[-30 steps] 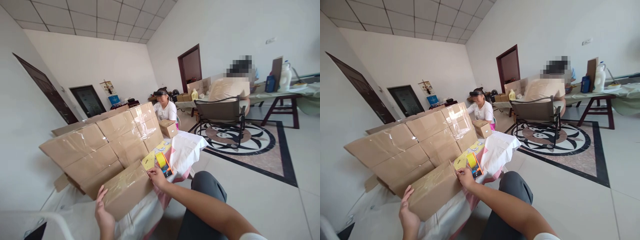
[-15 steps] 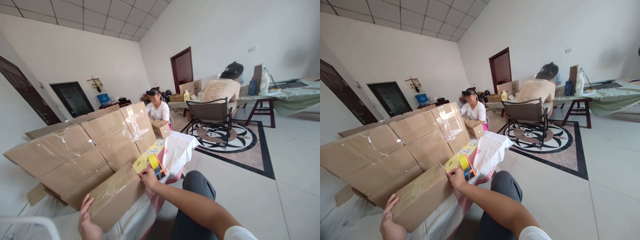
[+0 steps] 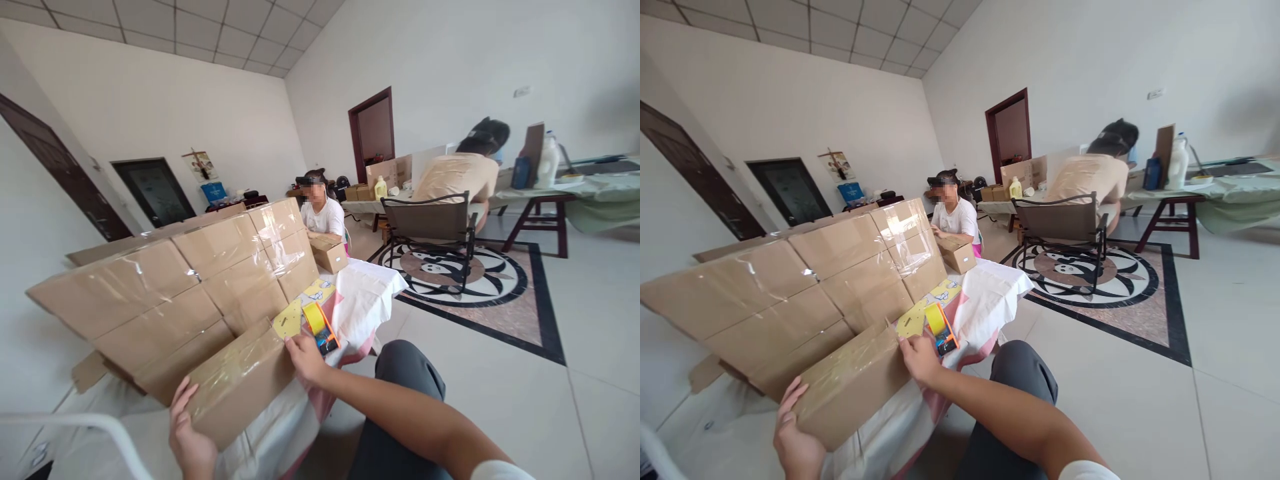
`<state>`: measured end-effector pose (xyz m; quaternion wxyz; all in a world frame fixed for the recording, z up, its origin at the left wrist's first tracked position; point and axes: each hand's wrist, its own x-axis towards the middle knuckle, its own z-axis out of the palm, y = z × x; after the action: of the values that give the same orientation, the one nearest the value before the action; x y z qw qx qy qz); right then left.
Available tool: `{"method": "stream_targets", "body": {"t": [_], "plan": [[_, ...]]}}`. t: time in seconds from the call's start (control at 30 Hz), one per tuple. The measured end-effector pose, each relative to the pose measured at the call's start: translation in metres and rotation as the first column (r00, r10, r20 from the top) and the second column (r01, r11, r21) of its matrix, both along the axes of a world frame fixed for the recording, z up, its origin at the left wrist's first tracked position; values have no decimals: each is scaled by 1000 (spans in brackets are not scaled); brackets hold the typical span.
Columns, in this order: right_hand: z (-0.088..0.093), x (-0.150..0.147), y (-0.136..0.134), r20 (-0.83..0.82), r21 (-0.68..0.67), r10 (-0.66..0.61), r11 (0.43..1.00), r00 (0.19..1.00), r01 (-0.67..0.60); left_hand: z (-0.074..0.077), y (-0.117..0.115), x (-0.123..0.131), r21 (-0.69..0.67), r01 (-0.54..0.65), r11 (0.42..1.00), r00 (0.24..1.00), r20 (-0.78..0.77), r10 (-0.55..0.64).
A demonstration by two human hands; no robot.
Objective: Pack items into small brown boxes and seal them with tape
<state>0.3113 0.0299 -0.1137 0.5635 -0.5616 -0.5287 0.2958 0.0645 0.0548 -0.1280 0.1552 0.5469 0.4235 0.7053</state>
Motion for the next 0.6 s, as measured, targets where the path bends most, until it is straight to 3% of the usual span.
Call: {"method": "stream_targets", "body": {"t": [0.1, 0.37, 0.6], "plan": [[-1, 2, 5, -59, -20, 5, 1000, 998, -7, 1, -2, 3, -5, 8, 1000, 1000, 29, -7], [-5, 11, 15, -236, -120, 143, 977, 961, -175, -3, 2, 1, 60, 11, 998, 1000, 27, -13], [-4, 19, 20, -272, -77, 196, 972, 942, -224, -3, 2, -1, 39, 4, 999, 1000, 7, -4]]}}
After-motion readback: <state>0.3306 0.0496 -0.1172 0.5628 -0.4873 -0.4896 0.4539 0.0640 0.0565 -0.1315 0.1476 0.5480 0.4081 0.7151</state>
